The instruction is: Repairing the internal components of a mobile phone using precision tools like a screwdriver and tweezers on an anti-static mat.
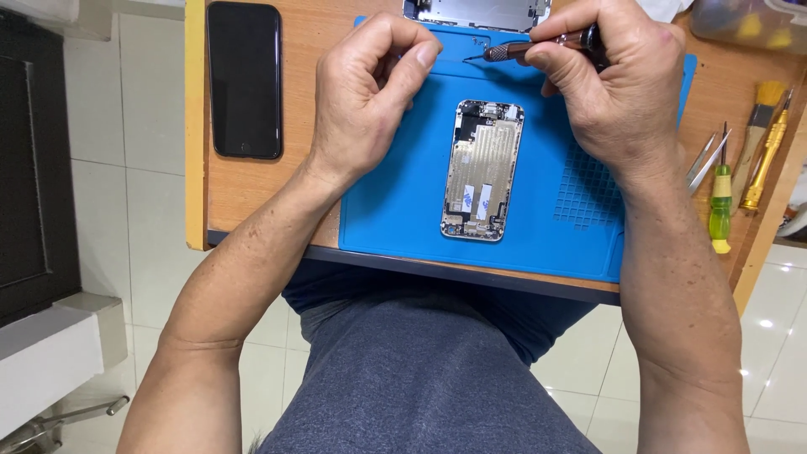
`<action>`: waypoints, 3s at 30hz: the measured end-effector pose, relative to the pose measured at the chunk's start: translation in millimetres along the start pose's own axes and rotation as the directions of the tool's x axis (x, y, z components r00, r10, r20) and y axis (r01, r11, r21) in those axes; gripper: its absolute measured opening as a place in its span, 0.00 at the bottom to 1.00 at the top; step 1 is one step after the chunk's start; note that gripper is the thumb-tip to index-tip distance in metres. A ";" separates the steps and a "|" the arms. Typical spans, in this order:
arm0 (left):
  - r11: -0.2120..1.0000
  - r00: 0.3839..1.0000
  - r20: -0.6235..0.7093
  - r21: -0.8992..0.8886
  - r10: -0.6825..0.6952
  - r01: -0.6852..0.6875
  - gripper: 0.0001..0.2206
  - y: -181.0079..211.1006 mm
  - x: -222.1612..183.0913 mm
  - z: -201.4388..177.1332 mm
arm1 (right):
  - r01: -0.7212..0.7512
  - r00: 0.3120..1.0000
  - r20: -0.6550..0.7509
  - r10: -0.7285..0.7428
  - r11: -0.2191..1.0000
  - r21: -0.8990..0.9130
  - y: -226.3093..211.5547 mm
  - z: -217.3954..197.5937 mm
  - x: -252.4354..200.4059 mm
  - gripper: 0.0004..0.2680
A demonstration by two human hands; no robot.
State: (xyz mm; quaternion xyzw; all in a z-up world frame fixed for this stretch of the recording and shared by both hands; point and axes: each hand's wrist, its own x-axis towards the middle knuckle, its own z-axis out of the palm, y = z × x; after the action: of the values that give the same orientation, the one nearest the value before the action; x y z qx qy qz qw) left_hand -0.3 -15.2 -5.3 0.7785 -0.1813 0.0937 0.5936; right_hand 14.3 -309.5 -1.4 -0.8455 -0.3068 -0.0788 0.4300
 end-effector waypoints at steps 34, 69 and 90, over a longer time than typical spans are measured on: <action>0.464 0.787 0.445 -0.640 -0.426 0.613 0.12 -13.3 10.3 10.0 | -0.049 0.982 -0.157 0.107 0.941 0.335 -4.5 3.7 0.8 0.11; 0.577 0.845 0.408 -0.618 -0.345 0.534 0.09 -17.7 7.1 13.2 | -0.066 0.984 -0.143 0.109 0.959 0.276 -19.9 0.6 -1.4 0.12; 0.564 0.841 0.421 -0.624 -0.340 0.541 0.12 -15.2 7.8 11.7 | -0.064 0.987 -0.128 0.098 0.967 0.246 -18.5 -1.2 -2.6 0.12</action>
State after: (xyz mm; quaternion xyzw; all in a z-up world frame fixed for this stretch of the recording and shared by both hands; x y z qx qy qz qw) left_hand 11.9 -24.3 -19.3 0.5054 -0.0755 -0.2380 0.8259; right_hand 1.5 -303.4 10.8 -0.7913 -0.2485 -0.0821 0.5525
